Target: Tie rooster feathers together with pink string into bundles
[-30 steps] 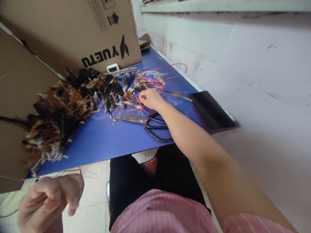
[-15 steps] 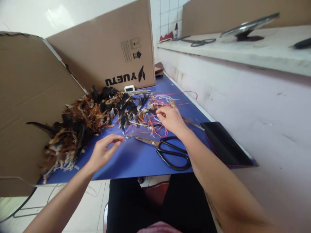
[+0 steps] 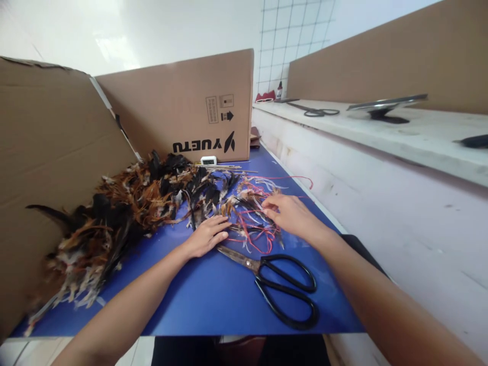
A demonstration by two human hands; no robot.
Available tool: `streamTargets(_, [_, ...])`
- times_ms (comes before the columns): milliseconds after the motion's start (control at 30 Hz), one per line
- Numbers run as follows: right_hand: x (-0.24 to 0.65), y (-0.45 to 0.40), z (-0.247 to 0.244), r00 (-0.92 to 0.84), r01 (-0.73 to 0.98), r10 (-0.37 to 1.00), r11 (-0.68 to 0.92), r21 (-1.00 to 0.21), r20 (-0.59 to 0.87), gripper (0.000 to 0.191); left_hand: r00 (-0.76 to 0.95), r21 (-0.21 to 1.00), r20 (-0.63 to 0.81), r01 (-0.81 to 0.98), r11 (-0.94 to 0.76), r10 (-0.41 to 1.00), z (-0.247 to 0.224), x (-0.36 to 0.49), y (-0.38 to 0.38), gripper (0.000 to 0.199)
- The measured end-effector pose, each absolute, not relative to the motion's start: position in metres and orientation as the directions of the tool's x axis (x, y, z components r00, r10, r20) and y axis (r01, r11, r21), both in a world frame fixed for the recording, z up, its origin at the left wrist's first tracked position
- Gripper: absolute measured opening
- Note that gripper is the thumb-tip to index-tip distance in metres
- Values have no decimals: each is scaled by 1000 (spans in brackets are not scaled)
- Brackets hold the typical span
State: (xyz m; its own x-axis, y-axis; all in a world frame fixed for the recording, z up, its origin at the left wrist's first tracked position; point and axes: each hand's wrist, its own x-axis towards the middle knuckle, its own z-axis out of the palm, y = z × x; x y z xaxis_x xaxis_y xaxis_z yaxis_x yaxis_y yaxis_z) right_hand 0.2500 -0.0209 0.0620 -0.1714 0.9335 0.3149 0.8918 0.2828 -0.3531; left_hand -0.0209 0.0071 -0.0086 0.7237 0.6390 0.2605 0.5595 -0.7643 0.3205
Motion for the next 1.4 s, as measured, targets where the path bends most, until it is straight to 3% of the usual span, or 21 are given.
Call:
streamTargets(133, [234, 17, 77, -174, 928, 962, 232, -293, 211, 18, 711, 342, 285, 551, -761, 643, -11, -28, 10, 47])
streamTargets(300, [184, 69, 77, -118, 961, 986, 143, -237, 114, 21, 690, 274, 306, 595, -755, 655, -13, -27, 10, 47])
streamTargets(500, [133, 130, 47, 118, 953, 993, -110, -282, 12, 45, 702, 233, 318, 593, -770, 637, -11, -26, 8, 46])
streamTargets(667, [121, 159, 36, 214, 898, 975, -219, -381, -56, 37, 749, 228, 328, 528, -818, 576, -7, -25, 7, 46])
streamTargets(933, [100, 159, 55, -26, 715, 998, 61, -697, 61, 28, 786, 218, 395, 423, -879, 476, -5, -24, 3, 43])
streamTargets(1100, [112, 106, 72, -191, 652, 976, 207, -730, 106, 14, 634, 252, 595, 437, -863, 494, -6, -26, 7, 30])
streamTargets(1133, [118, 89, 75, -229, 659, 967, 235, -714, 107, 11, 558, 280, 634, 481, -831, 536, -6, -29, 9, 29])
streamTargets(1233, [139, 26, 78, -437, 745, 892, 433, -508, 120, 14, 266, 408, 699, 614, -676, 663, -6, -42, 23, 24])
streamTargets(1300, [152, -19, 70, -457, 817, 886, 451, -360, 73, 18, 86, 500, 699, 651, -572, 710, -7, -55, 35, 24])
streamTargets(1400, [165, -73, 45, -470, 872, 875, 481, -94, 114, 30, -72, 596, 627, 686, -418, 775, -11, -72, 51, 24])
